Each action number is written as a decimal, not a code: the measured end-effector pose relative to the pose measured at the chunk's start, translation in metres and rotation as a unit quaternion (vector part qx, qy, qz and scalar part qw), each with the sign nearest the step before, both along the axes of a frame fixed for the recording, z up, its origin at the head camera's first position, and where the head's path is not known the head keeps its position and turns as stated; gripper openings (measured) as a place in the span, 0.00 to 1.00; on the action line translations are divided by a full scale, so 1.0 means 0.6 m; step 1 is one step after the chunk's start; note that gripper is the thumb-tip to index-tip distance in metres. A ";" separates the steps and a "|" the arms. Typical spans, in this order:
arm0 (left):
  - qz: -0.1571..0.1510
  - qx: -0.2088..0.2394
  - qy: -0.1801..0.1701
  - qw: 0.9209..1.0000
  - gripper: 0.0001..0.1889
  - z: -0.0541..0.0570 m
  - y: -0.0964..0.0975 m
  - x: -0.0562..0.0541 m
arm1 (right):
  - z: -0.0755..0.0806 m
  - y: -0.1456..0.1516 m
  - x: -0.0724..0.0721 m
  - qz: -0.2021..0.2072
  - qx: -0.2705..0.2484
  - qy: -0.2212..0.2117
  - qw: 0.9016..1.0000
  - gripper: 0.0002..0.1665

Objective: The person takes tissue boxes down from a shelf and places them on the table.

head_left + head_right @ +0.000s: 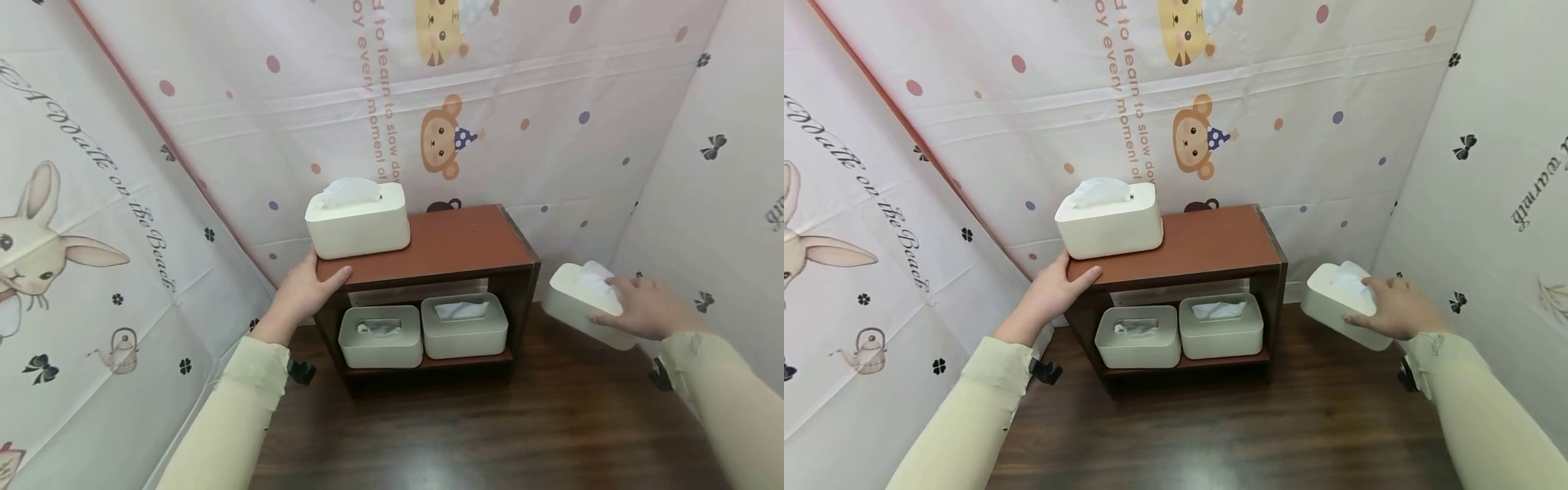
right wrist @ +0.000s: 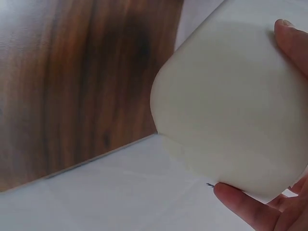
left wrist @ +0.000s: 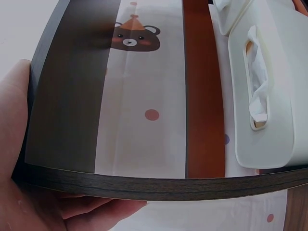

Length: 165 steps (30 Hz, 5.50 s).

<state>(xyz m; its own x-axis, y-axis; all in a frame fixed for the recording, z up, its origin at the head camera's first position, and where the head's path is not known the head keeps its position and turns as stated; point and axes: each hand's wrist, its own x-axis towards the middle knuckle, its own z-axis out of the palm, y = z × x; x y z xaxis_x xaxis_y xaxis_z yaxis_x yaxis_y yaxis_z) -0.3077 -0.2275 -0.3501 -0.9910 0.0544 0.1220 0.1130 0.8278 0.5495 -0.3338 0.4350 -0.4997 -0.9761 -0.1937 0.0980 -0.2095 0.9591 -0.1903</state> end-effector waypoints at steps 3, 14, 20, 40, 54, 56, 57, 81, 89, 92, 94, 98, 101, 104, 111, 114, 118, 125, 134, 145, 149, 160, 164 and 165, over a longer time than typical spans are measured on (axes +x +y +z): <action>0.001 0.000 0.001 1.000 0.60 0.000 0.001 0.000 | -0.018 0.003 0.003 -0.005 0.002 -0.004 1.000 0.68; 0.002 -0.002 0.002 1.000 0.59 -0.001 -0.002 0.000 | -0.078 -0.005 0.012 -0.004 -0.027 -0.037 0.999 0.70; -0.003 0.005 0.005 1.000 0.58 -0.003 0.001 0.000 | -0.104 0.002 0.017 0.002 -0.029 -0.038 0.999 0.69; 0.000 0.006 0.007 1.000 0.58 -0.008 0.004 -0.003 | -0.171 0.010 0.027 -0.004 -0.024 -0.025 0.999 0.71; 0.003 0.006 0.008 1.000 0.58 -0.012 0.009 -0.006 | -0.205 0.016 0.042 -0.006 -0.036 -0.024 0.999 0.67; 0.003 0.007 0.008 1.000 0.59 -0.013 0.009 -0.006 | -0.204 0.013 0.043 -0.009 -0.033 -0.026 0.999 0.67; 0.003 0.008 0.008 1.000 0.59 -0.012 0.008 -0.006 | -0.204 0.011 0.043 -0.013 -0.027 -0.028 0.999 0.68; -0.004 0.010 0.005 1.000 0.59 -0.006 0.002 -0.005 | -0.216 -0.010 0.054 -0.037 -0.035 -0.025 0.998 0.71; -0.001 0.010 0.007 1.000 0.59 -0.006 0.000 -0.004 | -0.198 -0.025 0.050 -0.042 -0.003 -0.049 0.998 0.71; -0.002 0.012 0.005 1.000 0.59 -0.005 0.002 -0.003 | -0.192 -0.026 0.052 -0.042 0.002 -0.050 0.998 0.70; -0.003 0.013 0.004 1.000 0.59 -0.005 0.002 -0.002 | -0.185 -0.026 0.052 -0.040 0.000 -0.045 0.998 0.68; -0.002 0.015 0.005 1.000 0.58 -0.005 0.002 0.000 | -0.160 -0.029 0.043 -0.035 -0.011 -0.032 0.999 0.63; -0.001 0.015 0.007 1.000 0.58 -0.006 0.000 0.000 | -0.128 -0.035 0.023 -0.020 -0.027 -0.022 0.999 0.59; -0.002 0.014 0.007 1.000 0.58 -0.005 0.000 -0.001 | -0.082 -0.043 0.001 0.001 -0.039 -0.007 0.999 0.58; -0.005 0.013 0.006 1.000 0.59 -0.003 0.002 0.001 | 0.062 -0.082 -0.018 -0.019 -0.020 0.023 0.999 0.57; -0.002 0.012 0.005 1.000 0.59 -0.003 -0.001 0.001 | 0.111 -0.095 -0.022 -0.018 -0.014 0.043 0.999 0.56; 0.000 0.005 0.006 1.000 0.60 -0.004 -0.004 -0.001 | 0.164 -0.107 -0.026 -0.010 -0.012 0.069 0.997 0.54; -0.003 0.001 0.010 1.000 0.59 -0.002 -0.004 -0.002 | 0.258 -0.143 -0.017 -0.009 -0.001 0.090 0.996 0.54; -0.003 -0.001 0.013 1.000 0.59 -0.003 -0.003 -0.002 | 0.350 -0.220 -0.007 0.028 0.015 0.091 0.995 0.55; 0.000 0.008 0.014 1.000 0.57 -0.011 -0.004 0.001 | 0.358 -0.332 -0.009 0.063 -0.006 0.060 0.996 0.56; 0.001 0.010 0.012 1.000 0.59 -0.015 -0.004 0.000 | 0.341 -0.355 -0.017 0.077 -0.015 0.062 0.995 0.55; 0.002 0.005 0.014 1.000 0.59 -0.012 -0.004 -0.003 | 0.313 -0.383 -0.019 0.082 -0.051 0.033 0.995 0.57; 0.002 0.005 0.014 1.000 0.59 -0.010 -0.004 -0.001 | 0.304 -0.389 -0.019 0.081 -0.054 0.038 0.994 0.57; 0.001 0.005 0.014 1.000 0.59 -0.009 -0.004 0.000 | 0.301 -0.390 -0.021 0.081 -0.055 0.040 0.994 0.56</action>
<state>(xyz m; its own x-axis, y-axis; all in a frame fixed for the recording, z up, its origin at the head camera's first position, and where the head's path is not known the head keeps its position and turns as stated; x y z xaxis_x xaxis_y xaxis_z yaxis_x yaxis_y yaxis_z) -0.3080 -0.2297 -0.3557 -0.9872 0.0508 0.1509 0.1270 0.8227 0.5541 -0.3461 0.2011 -0.3191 -0.9211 -0.3317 0.2039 -0.3786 0.8855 -0.2695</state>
